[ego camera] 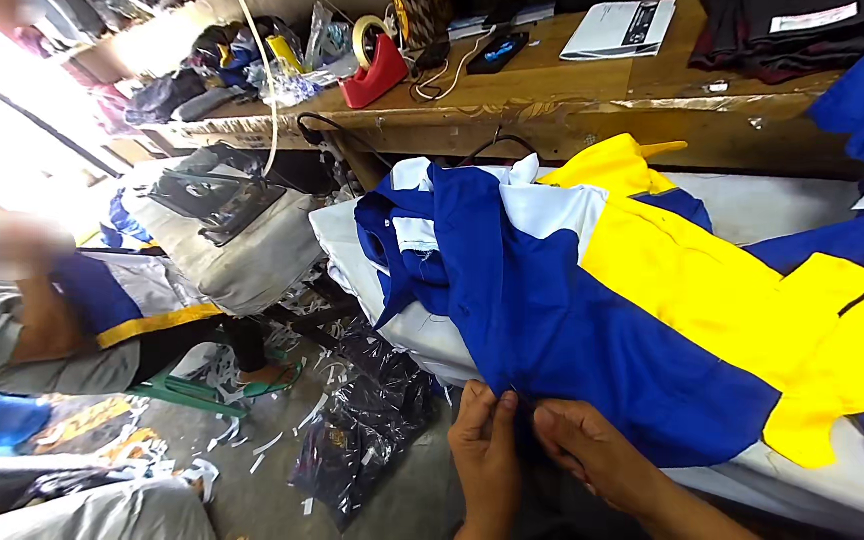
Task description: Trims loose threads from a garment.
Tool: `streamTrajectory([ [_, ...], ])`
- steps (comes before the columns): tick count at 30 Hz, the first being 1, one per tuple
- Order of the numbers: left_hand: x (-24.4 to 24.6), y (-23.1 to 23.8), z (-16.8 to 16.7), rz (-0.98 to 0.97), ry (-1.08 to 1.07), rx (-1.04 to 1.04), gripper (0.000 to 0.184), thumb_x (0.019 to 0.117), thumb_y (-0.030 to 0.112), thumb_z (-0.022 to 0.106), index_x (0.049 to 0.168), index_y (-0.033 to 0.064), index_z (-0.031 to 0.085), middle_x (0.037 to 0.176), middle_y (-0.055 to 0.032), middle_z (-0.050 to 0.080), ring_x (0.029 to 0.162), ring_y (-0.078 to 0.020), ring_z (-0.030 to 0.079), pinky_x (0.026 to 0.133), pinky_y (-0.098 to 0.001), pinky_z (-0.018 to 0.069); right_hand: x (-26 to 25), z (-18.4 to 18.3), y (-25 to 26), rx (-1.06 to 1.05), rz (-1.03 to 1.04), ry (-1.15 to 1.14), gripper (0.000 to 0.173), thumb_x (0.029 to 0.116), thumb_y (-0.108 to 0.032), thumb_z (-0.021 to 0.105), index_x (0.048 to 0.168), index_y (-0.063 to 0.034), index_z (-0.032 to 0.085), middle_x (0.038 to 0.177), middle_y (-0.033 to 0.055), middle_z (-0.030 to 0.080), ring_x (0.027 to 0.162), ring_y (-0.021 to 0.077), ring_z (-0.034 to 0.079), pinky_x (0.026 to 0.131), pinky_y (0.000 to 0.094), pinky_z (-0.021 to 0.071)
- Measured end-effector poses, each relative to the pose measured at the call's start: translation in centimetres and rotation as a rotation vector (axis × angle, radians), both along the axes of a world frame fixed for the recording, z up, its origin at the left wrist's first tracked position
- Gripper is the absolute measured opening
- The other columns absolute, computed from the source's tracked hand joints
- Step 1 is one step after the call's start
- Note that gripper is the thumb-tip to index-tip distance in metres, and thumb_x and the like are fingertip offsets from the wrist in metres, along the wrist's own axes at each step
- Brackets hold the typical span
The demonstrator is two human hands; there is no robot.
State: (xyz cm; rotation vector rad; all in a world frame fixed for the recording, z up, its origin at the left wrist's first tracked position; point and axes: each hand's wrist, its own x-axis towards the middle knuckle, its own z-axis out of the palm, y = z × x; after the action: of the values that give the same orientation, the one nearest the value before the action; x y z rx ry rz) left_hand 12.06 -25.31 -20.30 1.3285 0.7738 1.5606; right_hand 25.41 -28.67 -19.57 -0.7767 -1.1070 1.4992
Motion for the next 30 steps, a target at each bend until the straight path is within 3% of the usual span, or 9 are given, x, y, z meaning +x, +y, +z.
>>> streamTrajectory([
  [4, -0.1, 0.0, 0.0, -0.050, 0.021, -0.019, 0.014, 0.0992, 0.014, 0.065, 0.099, 0.0059, 0.077, 0.096, 0.0024, 0.068, 0.091, -0.0030, 0.060, 0.085, -0.0193, 0.0512, 0.2, 0.2, 0.2, -0.028, 0.009, 0.027, 0.040, 0.1062, -0.043, 0.052, 0.072, -0.0224, 0.054, 0.058, -0.0157, 0.038, 0.046, -0.0091, 0.034, 0.043, 0.0084, 0.0278],
  [13, -0.4, 0.3, -0.5, -0.114, -0.028, 0.010, 0.015, 0.0981, 0.016, 0.067, 0.093, 0.0093, 0.079, 0.095, 0.0032, 0.068, 0.089, -0.0023, 0.059, 0.082, -0.0183, 0.0493, -0.3, 0.4, 0.2, -0.154, 0.046, 0.153, 0.043, 0.1060, -0.037, 0.053, 0.066, -0.0218, 0.055, 0.055, -0.0150, 0.039, 0.044, -0.0085, 0.034, 0.041, 0.0088, 0.0266],
  [30, -0.4, 0.4, -0.3, -0.136, -0.045, -0.016, 0.015, 0.1000, 0.018, 0.065, 0.100, 0.0104, 0.078, 0.103, 0.0026, 0.069, 0.096, -0.0034, 0.060, 0.088, -0.0208, 0.0496, 0.4, -0.1, 0.1, -0.041, 0.061, 0.040, 0.042, 0.1080, -0.042, 0.048, 0.072, -0.0221, 0.053, 0.059, -0.0151, 0.037, 0.047, -0.0084, 0.032, 0.044, 0.0089, 0.0261],
])
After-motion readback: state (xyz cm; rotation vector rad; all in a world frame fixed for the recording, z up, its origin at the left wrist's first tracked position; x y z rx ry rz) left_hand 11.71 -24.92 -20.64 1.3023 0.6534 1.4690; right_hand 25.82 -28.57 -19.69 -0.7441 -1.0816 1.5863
